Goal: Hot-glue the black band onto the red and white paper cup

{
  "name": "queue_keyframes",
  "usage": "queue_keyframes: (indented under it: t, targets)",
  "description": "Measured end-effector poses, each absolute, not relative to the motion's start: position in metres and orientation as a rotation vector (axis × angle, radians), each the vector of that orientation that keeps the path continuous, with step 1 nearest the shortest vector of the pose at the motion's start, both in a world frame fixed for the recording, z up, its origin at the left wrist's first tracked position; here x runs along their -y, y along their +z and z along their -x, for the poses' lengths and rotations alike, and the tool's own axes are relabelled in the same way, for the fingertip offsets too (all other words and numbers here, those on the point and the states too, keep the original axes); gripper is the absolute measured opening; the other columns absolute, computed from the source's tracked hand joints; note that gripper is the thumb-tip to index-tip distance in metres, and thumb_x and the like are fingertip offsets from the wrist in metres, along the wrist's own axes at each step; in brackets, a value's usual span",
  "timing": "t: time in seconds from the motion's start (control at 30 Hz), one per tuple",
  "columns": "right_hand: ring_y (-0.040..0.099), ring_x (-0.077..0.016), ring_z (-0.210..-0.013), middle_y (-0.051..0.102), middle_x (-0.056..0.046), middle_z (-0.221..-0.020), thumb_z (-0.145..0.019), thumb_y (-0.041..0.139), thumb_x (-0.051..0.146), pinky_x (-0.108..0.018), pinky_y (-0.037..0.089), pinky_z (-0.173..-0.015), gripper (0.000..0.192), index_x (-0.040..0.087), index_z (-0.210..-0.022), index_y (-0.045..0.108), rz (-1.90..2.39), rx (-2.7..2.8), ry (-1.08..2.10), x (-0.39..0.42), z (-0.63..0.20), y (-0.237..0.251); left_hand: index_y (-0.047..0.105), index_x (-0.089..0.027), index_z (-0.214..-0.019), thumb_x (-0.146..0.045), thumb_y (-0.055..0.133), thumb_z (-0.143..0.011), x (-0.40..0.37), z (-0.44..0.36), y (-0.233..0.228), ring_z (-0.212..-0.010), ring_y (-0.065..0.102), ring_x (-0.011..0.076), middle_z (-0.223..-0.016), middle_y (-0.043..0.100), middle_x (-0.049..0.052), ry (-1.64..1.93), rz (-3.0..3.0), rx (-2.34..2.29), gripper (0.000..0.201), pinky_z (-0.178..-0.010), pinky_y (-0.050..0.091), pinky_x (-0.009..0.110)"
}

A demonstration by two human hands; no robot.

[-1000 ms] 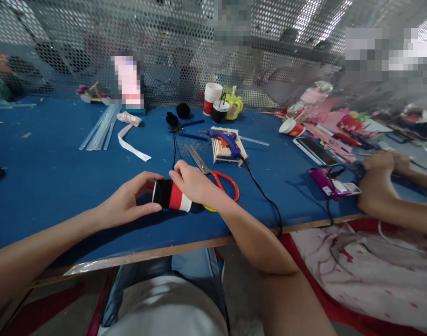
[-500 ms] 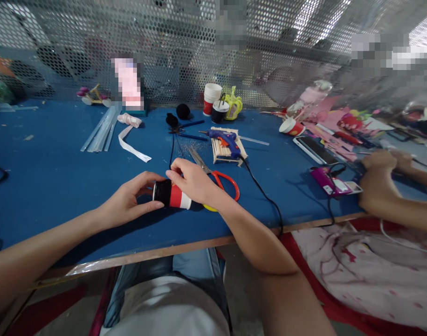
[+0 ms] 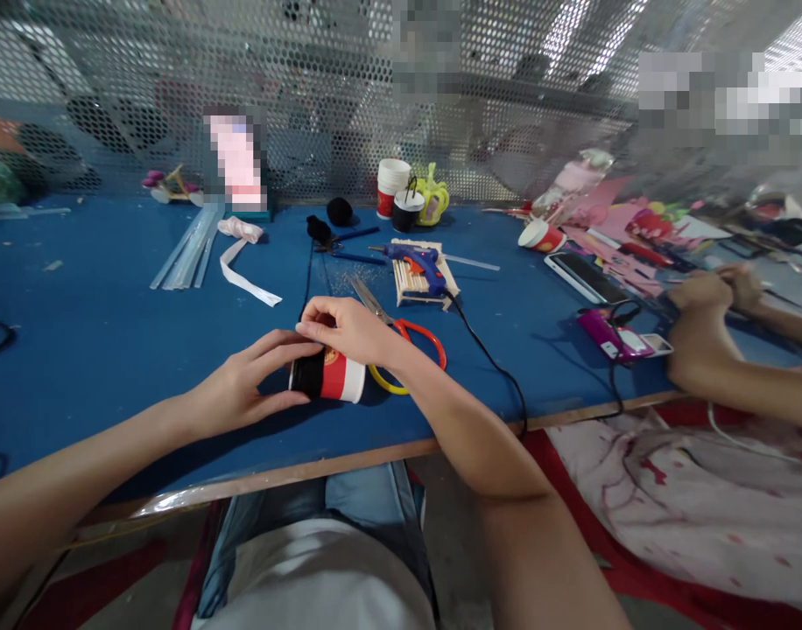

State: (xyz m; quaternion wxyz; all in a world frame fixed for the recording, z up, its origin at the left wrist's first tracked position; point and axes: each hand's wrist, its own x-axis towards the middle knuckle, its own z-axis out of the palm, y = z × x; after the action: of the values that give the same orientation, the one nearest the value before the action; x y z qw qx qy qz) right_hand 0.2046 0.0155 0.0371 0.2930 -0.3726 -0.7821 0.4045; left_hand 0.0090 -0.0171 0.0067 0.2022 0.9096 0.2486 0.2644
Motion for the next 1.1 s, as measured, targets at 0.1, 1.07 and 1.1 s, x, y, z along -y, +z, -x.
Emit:
queue_keyframes:
  t: [0.1,1.07,1.1]
  targets:
    - [0.05,-0.0091,-0.063,0.055,0.001,-0.067,-0.081,0.054,0.038,-0.024,0.04,-0.061,0.023,0.016,-0.075,0.055,1.053,2.089,1.087,-0.017,-0.202,0.034,0.039,-0.019,-0.127,-0.033,0.057,-0.083,0.017,-0.009,0.008,-0.111,0.051,0.0208,-0.12,0.047,0.011,0.727,-2.533,-0.723,0.049,-0.093,0.047,0.034]
    - [0.058,-0.0154,-0.065,0.064,-0.008,-0.08,-0.068,0.061,0.025,-0.027,0.045,-0.057,0.03,0.011,-0.094,0.057,1.685,1.654,0.49,-0.053,-0.307,0.058,0.042,-0.019,-0.12,-0.032,0.059,-0.081,0.008,-0.005,0.004,-0.109,0.051,0.0211,-0.118,0.05,0.011,0.806,-2.451,-0.831,0.045,-0.088,0.051,0.037]
    - [0.055,-0.0131,-0.058,0.062,-0.004,-0.069,-0.07,0.061,0.028,-0.025,0.043,-0.053,0.022,0.012,-0.085,0.058,1.607,1.691,0.624,-0.045,-0.304,0.063,0.042,-0.019,-0.12,-0.032,0.059,-0.081,0.008,-0.004,0.005,-0.109,0.051,0.0214,-0.118,0.05,0.011,0.81,-2.459,-0.83,0.045,-0.088,0.051,0.037]
